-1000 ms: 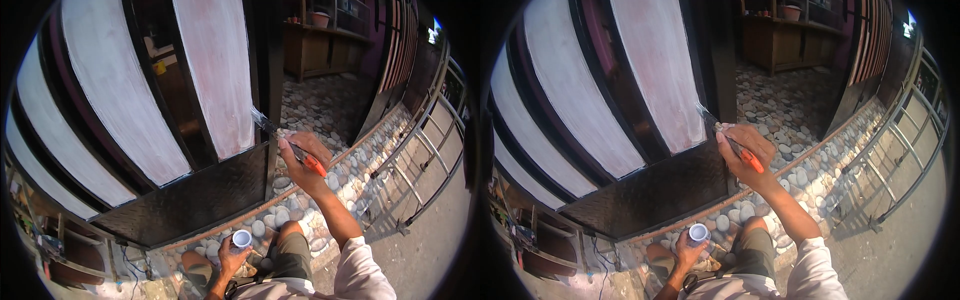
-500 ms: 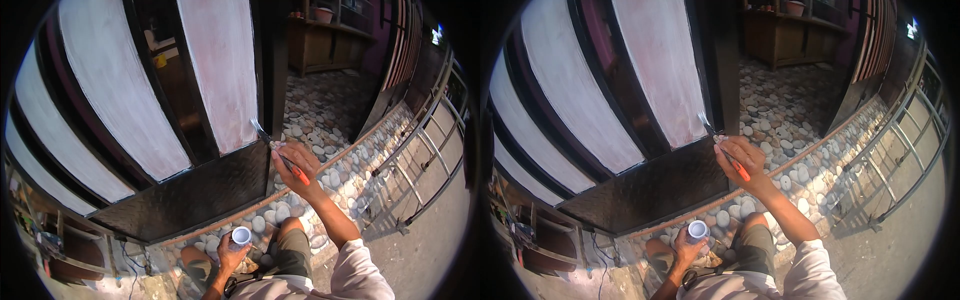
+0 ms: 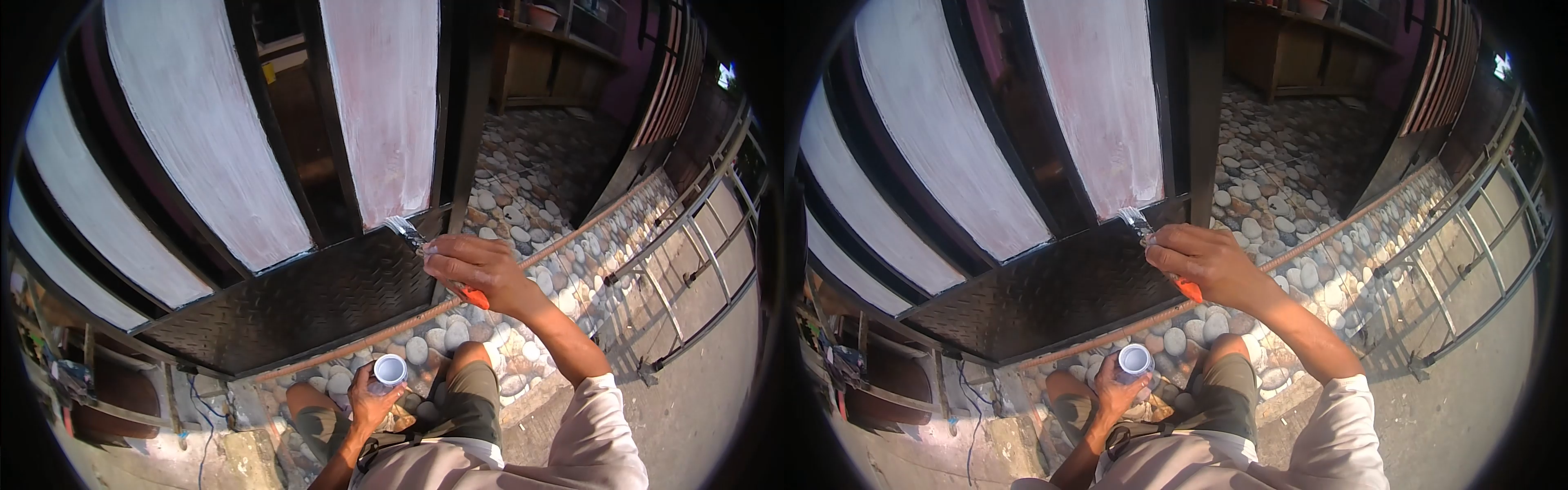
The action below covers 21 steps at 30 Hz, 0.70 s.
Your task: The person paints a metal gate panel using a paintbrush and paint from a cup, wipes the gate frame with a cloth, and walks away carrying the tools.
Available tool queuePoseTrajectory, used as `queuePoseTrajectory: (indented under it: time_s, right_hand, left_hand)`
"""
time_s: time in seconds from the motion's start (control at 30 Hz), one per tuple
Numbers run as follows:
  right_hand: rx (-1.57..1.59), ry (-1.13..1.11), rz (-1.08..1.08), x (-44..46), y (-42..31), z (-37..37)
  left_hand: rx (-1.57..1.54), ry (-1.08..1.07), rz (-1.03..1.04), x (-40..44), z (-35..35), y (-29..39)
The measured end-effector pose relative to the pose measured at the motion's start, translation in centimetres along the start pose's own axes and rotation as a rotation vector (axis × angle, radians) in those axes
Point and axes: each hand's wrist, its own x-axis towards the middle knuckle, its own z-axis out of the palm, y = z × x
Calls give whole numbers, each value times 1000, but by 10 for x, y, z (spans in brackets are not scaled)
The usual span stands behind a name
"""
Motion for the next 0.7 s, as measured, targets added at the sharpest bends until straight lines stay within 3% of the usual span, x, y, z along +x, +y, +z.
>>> queuePoseTrajectory:
  time_s: [0.07,0.2,0.4,0.57,0.7]
  right_hand:
    - [-26,-66,-10,9,1,0]
    - [-101,82,-79,22,4,-6]
    - [-43,-95,-3,12,-1,-4]
    - [-116,95,-62,27,7,-17]
    - [-46,19,-27,21,-1,-20]
  left_hand:
    - [53,6,17,-1,0,0]
    - [34,29,33,1,1,-4]
    - [9,14,10,2,0,0]
    - [-7,5,2,2,-1,-1]
    - [-27,18,2,1,-1,-2]
